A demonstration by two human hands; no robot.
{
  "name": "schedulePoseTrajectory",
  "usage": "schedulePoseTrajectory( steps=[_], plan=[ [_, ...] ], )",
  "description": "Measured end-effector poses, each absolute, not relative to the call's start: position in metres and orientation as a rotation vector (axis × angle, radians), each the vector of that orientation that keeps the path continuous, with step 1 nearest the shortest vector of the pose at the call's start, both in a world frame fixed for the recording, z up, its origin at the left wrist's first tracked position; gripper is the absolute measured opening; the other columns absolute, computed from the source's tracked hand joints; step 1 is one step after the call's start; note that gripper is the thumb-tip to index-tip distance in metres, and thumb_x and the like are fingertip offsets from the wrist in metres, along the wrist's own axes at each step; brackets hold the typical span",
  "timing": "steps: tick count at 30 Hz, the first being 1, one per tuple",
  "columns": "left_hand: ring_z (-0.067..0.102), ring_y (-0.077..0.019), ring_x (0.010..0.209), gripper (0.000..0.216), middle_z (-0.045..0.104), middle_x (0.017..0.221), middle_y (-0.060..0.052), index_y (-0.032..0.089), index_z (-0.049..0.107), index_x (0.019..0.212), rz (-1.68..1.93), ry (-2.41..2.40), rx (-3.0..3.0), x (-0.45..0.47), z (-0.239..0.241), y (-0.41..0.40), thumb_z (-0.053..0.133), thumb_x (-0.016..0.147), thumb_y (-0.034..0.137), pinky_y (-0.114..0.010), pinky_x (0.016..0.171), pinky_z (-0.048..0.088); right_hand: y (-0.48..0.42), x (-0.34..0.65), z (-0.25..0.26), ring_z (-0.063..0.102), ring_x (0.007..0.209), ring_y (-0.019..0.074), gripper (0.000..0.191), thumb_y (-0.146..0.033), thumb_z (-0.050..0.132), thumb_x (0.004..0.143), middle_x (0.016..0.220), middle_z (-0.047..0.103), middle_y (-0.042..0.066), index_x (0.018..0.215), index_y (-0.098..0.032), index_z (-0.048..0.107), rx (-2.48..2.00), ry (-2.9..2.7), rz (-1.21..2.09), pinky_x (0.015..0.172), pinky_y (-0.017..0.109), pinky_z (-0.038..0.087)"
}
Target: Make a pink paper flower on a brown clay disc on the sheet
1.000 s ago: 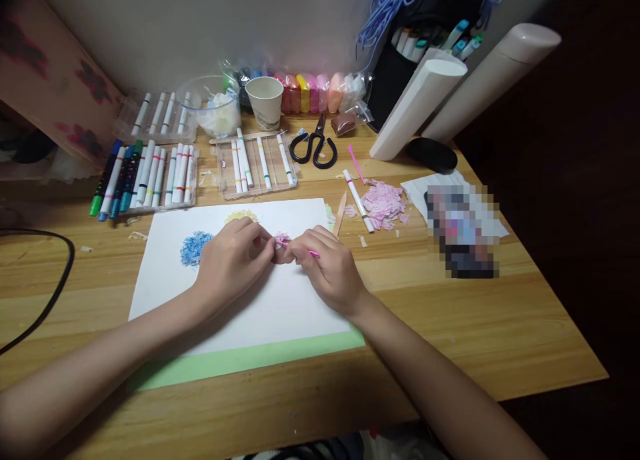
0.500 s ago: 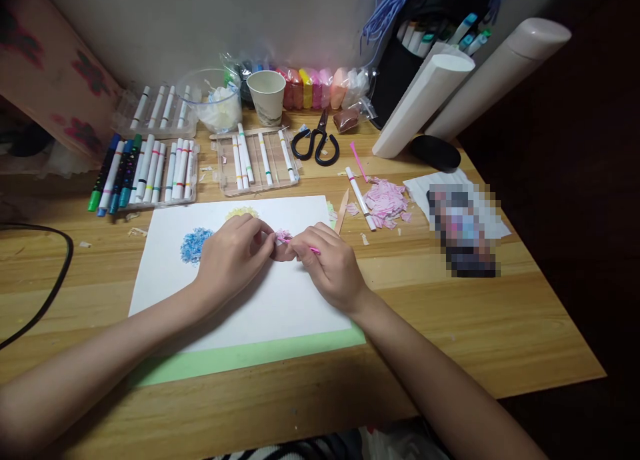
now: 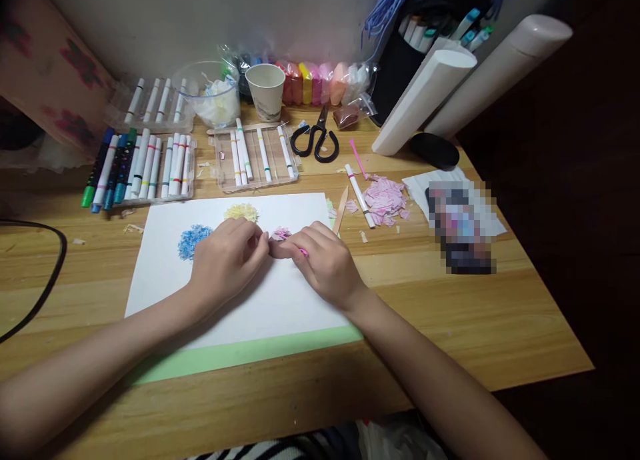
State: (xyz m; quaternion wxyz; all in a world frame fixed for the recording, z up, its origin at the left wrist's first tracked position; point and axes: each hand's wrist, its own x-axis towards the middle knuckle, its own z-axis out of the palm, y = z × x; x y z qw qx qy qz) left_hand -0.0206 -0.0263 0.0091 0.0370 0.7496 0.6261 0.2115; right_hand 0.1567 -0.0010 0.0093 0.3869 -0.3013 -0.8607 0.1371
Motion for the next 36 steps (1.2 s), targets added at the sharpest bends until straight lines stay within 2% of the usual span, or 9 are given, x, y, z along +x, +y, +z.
schedulePoseTrajectory(
  steps=[4, 8, 12, 20, 30, 36],
  plan=[
    [0.050, -0.0144, 0.062, 0.026, 0.059, 0.063, -0.003, 0.017, 0.054, 0.063, 0.708, 1.875, 2.383, -0.022, 0.004, -0.032, 0.047, 0.088, 0.021, -0.028, 0.053, 0.027, 0.005, 0.149, 0.015, 0.053, 0.062, 0.0156, 0.021, -0.019, 0.046, 0.095, 0.066, 0.065, 0.004, 0.079, -0.017, 0.059, -0.747, -2.233, 0.192, 0.062, 0.028, 0.042],
    [0.053, -0.0158, 0.064, 0.027, 0.059, 0.064, -0.004, 0.017, 0.055, 0.065, 0.705, 1.916, 2.402, -0.022, 0.005, -0.031, 0.045, 0.089, 0.022, -0.029, 0.053, 0.027, 0.015, 0.139, 0.021, 0.057, 0.060, 0.0148, 0.027, -0.025, 0.048, 0.095, 0.064, 0.067, 0.004, 0.073, -0.015, 0.063, -0.836, -2.257, 0.168, 0.060, 0.027, 0.042],
    [0.056, -0.0187, 0.073, 0.023, 0.063, 0.073, -0.005, 0.016, 0.059, 0.074, 0.595, 1.933, 2.385, -0.022, 0.009, -0.027, 0.046, 0.091, 0.025, -0.030, 0.055, 0.030, 0.020, 0.134, 0.022, 0.058, 0.056, 0.0134, 0.034, -0.032, 0.049, 0.094, 0.057, 0.064, 0.002, 0.069, -0.015, 0.065, -0.944, -2.174, 0.280, 0.056, 0.026, 0.041],
    [0.056, -0.0196, 0.079, 0.019, 0.065, 0.081, -0.004, 0.018, 0.064, 0.080, 0.464, 1.832, 2.337, -0.022, 0.018, -0.017, 0.051, 0.089, 0.029, -0.029, 0.054, 0.029, 0.015, 0.143, 0.020, 0.060, 0.052, 0.0098, 0.032, -0.036, 0.054, 0.091, 0.059, 0.066, -0.001, 0.069, -0.017, 0.067, -1.037, -1.804, 0.699, 0.056, 0.023, 0.045],
    [0.054, -0.0193, 0.076, 0.022, 0.065, 0.077, -0.004, 0.019, 0.066, 0.075, 0.448, 1.796, 2.369, -0.018, 0.023, -0.015, 0.056, 0.085, 0.036, -0.028, 0.050, 0.026, 0.012, 0.149, 0.021, 0.062, 0.054, 0.0099, 0.031, -0.035, 0.053, 0.092, 0.054, 0.065, -0.002, 0.070, -0.018, 0.067, -1.022, -1.758, 0.749, 0.056, 0.022, 0.046],
    [0.054, -0.0181, 0.073, 0.020, 0.063, 0.073, -0.003, 0.019, 0.063, 0.070, 0.395, 1.779, 2.446, -0.019, 0.021, -0.010, 0.052, 0.085, 0.024, -0.029, 0.049, 0.024, 0.012, 0.150, 0.021, 0.061, 0.054, 0.0094, 0.033, -0.035, 0.052, 0.093, 0.058, 0.065, -0.001, 0.070, -0.017, 0.067, -1.027, -1.772, 0.732, 0.057, 0.023, 0.046]
  ],
)
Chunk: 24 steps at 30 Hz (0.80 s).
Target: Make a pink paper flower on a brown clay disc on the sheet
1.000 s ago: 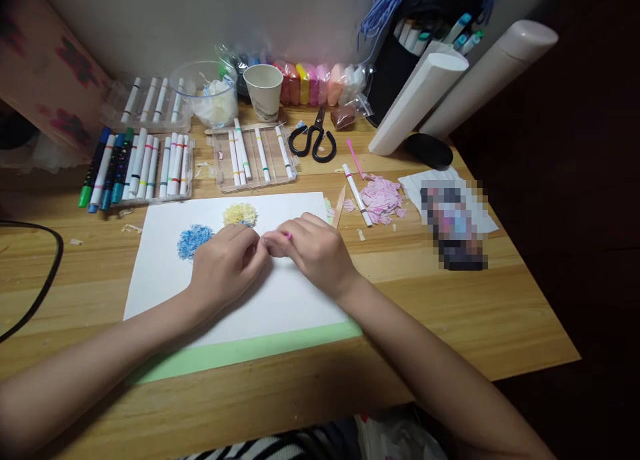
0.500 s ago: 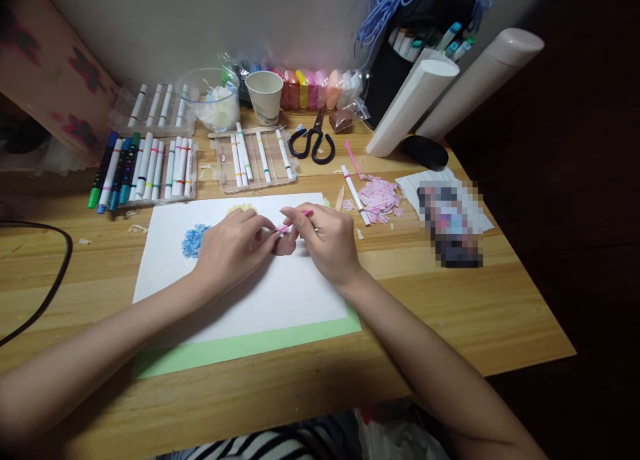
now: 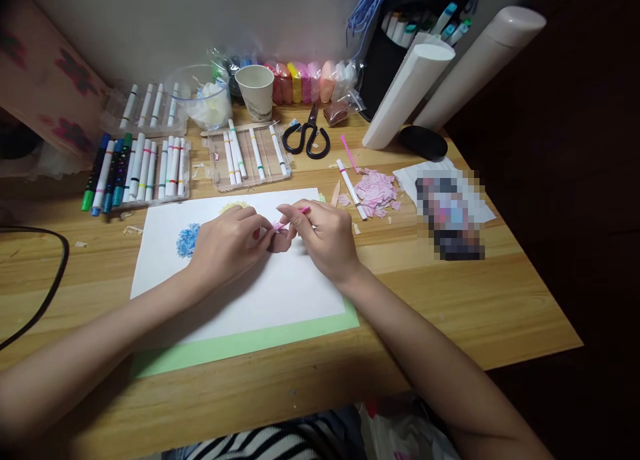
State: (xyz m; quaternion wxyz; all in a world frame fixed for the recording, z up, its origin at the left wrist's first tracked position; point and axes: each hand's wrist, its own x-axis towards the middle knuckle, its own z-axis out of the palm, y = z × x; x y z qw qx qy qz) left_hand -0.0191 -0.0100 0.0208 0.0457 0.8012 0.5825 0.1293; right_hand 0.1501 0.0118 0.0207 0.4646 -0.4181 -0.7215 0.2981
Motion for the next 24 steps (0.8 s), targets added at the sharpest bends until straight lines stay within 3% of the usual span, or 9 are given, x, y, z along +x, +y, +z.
schedulePoseTrajectory(
  steps=[18, 24],
  plan=[
    [0.057, -0.0188, 0.075, 0.019, 0.066, 0.080, -0.004, 0.018, 0.060, 0.075, 0.415, 1.780, 2.303, -0.0178, 0.0253, -0.0038, 0.049, 0.088, 0.027, -0.028, 0.054, 0.031, 0.0113, 0.1506, 0.0199, 0.061, 0.058, 0.0122, 0.038, -0.041, 0.048, 0.094, 0.060, 0.066, 0.000, 0.068, -0.020, 0.065, -1.008, -1.881, 0.683, 0.058, 0.026, 0.045],
    [0.058, -0.0180, 0.075, 0.017, 0.066, 0.078, -0.002, 0.020, 0.062, 0.085, 0.468, 1.830, 2.230, -0.0219, 0.0289, -0.0041, 0.048, 0.089, 0.029, -0.027, 0.055, 0.030, 0.0092, 0.1550, 0.0266, 0.059, 0.055, 0.0130, 0.038, -0.039, 0.046, 0.094, 0.055, 0.062, 0.000, 0.068, -0.019, 0.066, -0.943, -1.884, 0.591, 0.061, 0.029, 0.045]
  ],
)
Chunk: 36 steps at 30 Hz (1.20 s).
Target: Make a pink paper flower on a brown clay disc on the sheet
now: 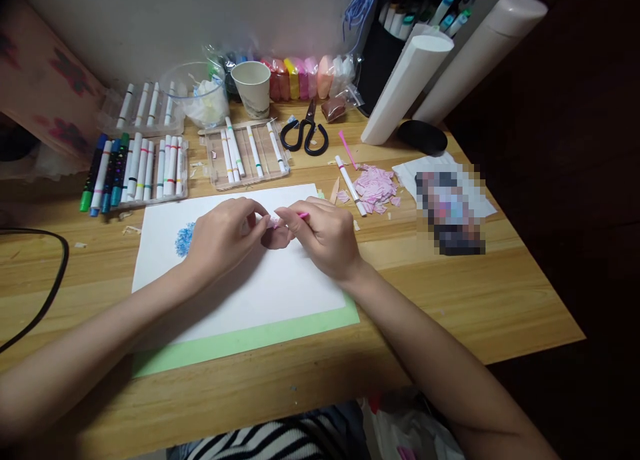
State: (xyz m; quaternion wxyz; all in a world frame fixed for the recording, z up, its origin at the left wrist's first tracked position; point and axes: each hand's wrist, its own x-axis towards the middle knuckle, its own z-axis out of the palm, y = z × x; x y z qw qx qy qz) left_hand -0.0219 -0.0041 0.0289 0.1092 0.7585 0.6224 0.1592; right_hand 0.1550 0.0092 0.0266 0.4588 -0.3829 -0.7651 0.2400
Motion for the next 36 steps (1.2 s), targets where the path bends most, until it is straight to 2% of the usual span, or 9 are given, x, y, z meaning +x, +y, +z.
schedulePoseTrajectory(
  steps=[4, 8, 15, 20, 25, 30, 36],
  plan=[
    [0.057, -0.0177, 0.075, 0.020, 0.065, 0.077, -0.002, 0.020, 0.063, 0.086, 0.530, 1.862, 2.228, -0.028, 0.037, -0.007, 0.046, 0.091, 0.031, -0.027, 0.056, 0.031, 0.015, 0.168, 0.037, 0.058, 0.051, 0.0125, 0.041, -0.045, 0.046, 0.093, 0.053, 0.060, 0.000, 0.067, -0.021, 0.067, -1.026, -1.648, 0.555, 0.056, 0.029, 0.044],
    [0.057, -0.0194, 0.080, 0.023, 0.065, 0.081, -0.004, 0.019, 0.064, 0.083, 0.535, 1.743, 2.372, -0.020, 0.045, 0.005, 0.046, 0.092, 0.031, -0.027, 0.058, 0.034, 0.034, 0.193, 0.037, 0.058, 0.050, 0.0150, 0.046, -0.054, 0.037, 0.094, 0.056, 0.060, 0.001, 0.071, -0.023, 0.063, -1.087, -1.327, 0.548, 0.047, 0.030, 0.038],
    [0.057, -0.0243, 0.088, 0.017, 0.065, 0.092, -0.009, 0.016, 0.068, 0.093, 0.354, 1.499, 2.451, 0.035, 0.041, 0.058, 0.060, 0.083, 0.026, -0.033, 0.072, 0.044, 0.056, 0.219, 0.031, 0.055, 0.050, 0.0148, 0.039, -0.049, 0.039, 0.094, 0.053, 0.054, -0.001, 0.070, -0.024, 0.056, -1.144, -1.095, 0.498, 0.046, 0.028, 0.036],
    [0.060, -0.0255, 0.087, 0.014, 0.068, 0.088, -0.010, 0.016, 0.069, 0.086, 0.275, 1.506, 2.375, 0.054, 0.027, 0.080, 0.060, 0.079, 0.023, -0.033, 0.069, 0.045, 0.054, 0.215, 0.036, 0.055, 0.049, 0.0109, 0.045, -0.056, 0.039, 0.092, 0.051, 0.052, -0.003, 0.069, -0.020, 0.055, -1.125, -1.103, 0.531, 0.046, 0.024, 0.037],
    [0.062, -0.0245, 0.081, 0.010, 0.071, 0.083, -0.009, 0.016, 0.068, 0.078, 0.237, 1.523, 2.350, 0.055, 0.020, 0.087, 0.059, 0.077, 0.020, -0.030, 0.063, 0.043, 0.051, 0.215, 0.039, 0.056, 0.050, 0.0099, 0.045, -0.054, 0.039, 0.093, 0.052, 0.052, -0.003, 0.070, -0.020, 0.055, -1.096, -1.127, 0.547, 0.046, 0.023, 0.038],
    [0.063, -0.0209, 0.080, 0.011, 0.072, 0.086, -0.006, 0.017, 0.068, 0.080, 0.265, 1.467, 2.333, 0.049, 0.031, 0.086, 0.057, 0.079, 0.019, -0.028, 0.065, 0.044, 0.050, 0.215, 0.039, 0.056, 0.049, 0.0101, 0.046, -0.056, 0.037, 0.093, 0.050, 0.051, -0.003, 0.069, -0.020, 0.054, -1.099, -1.131, 0.540, 0.046, 0.023, 0.038],
    [0.062, -0.0195, 0.080, 0.012, 0.071, 0.087, -0.004, 0.018, 0.067, 0.077, 0.393, 1.491, 2.088, 0.001, 0.054, 0.060, 0.058, 0.081, 0.025, -0.029, 0.071, 0.045, 0.043, 0.206, 0.037, 0.053, 0.047, 0.0095, 0.047, -0.057, 0.035, 0.093, 0.051, 0.052, -0.003, 0.069, -0.020, 0.053, -1.088, -1.245, 0.654, 0.044, 0.022, 0.036]
  ],
)
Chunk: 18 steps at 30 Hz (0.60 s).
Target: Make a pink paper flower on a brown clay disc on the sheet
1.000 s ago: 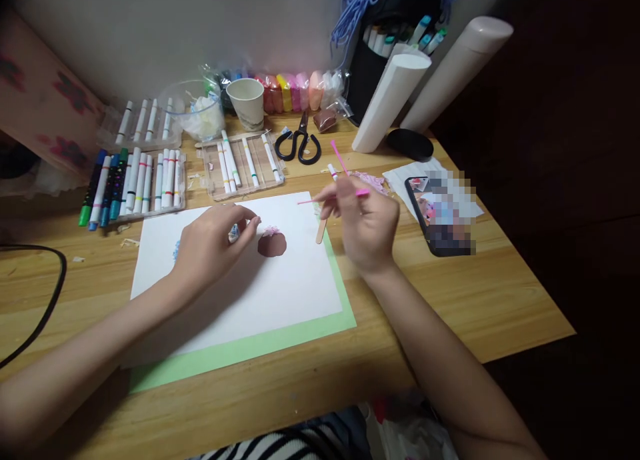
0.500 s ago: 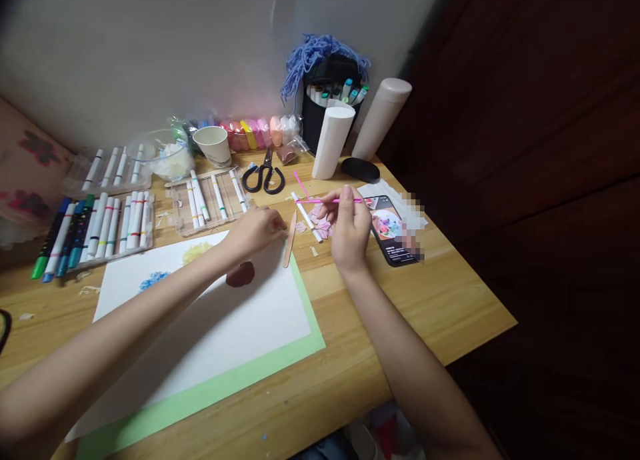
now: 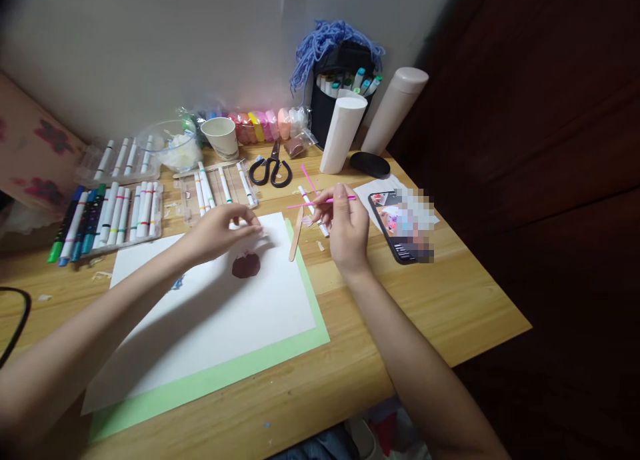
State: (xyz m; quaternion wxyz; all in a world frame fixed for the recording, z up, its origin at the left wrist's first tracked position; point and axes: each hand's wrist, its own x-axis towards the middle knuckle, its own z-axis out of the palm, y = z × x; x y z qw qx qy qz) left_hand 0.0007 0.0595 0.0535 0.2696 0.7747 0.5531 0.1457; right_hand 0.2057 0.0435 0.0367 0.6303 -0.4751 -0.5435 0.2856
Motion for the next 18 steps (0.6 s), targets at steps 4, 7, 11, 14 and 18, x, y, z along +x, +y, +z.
schedulePoseTrajectory(
  steps=[4, 7, 11, 14, 18],
  plan=[
    [0.058, -0.0246, 0.087, 0.010, 0.068, 0.087, -0.007, 0.020, 0.071, 0.073, 0.298, 1.655, 2.145, -0.039, 0.052, 0.035, 0.063, 0.077, 0.025, -0.035, 0.078, 0.043, 0.026, 0.187, 0.029, 0.053, 0.050, 0.0094, 0.044, -0.053, 0.039, 0.093, 0.055, 0.056, -0.003, 0.074, -0.019, 0.057, -1.033, -1.423, 0.912, 0.046, 0.021, 0.038],
    [0.056, -0.0264, 0.090, 0.009, 0.066, 0.086, -0.008, 0.022, 0.074, 0.075, 0.217, 1.639, 2.182, -0.052, 0.044, 0.027, 0.066, 0.076, 0.026, -0.038, 0.081, 0.042, 0.013, 0.172, 0.022, 0.055, 0.056, 0.0093, 0.038, -0.045, 0.039, 0.096, 0.061, 0.058, -0.002, 0.079, -0.018, 0.059, -0.987, -1.581, 1.035, 0.052, 0.021, 0.040],
    [0.055, -0.0258, 0.091, 0.010, 0.065, 0.087, -0.008, 0.022, 0.074, 0.076, 0.236, 1.589, 2.198, -0.054, 0.036, 0.028, 0.065, 0.078, 0.027, -0.038, 0.082, 0.042, 0.003, 0.159, 0.016, 0.059, 0.065, 0.0105, 0.032, -0.037, 0.039, 0.097, 0.069, 0.060, 0.000, 0.082, -0.018, 0.060, -0.953, -1.781, 1.042, 0.061, 0.023, 0.044],
    [0.053, -0.0261, 0.091, 0.010, 0.064, 0.087, -0.008, 0.023, 0.075, 0.076, 0.246, 1.586, 2.238, -0.050, 0.036, 0.029, 0.066, 0.077, 0.027, -0.039, 0.082, 0.041, 0.003, 0.154, 0.014, 0.061, 0.068, 0.0111, 0.030, -0.033, 0.038, 0.098, 0.072, 0.061, 0.000, 0.083, -0.019, 0.060, -0.950, -1.877, 0.995, 0.065, 0.024, 0.045],
    [0.048, -0.0272, 0.093, 0.009, 0.060, 0.087, -0.009, 0.023, 0.076, 0.077, 0.236, 1.644, 2.268, -0.046, 0.042, 0.029, 0.067, 0.076, 0.025, -0.039, 0.083, 0.039, 0.004, 0.154, 0.014, 0.059, 0.071, 0.0123, 0.027, -0.028, 0.039, 0.098, 0.072, 0.061, 0.000, 0.082, -0.019, 0.059, -0.949, -1.978, 0.872, 0.069, 0.025, 0.043]
  ],
)
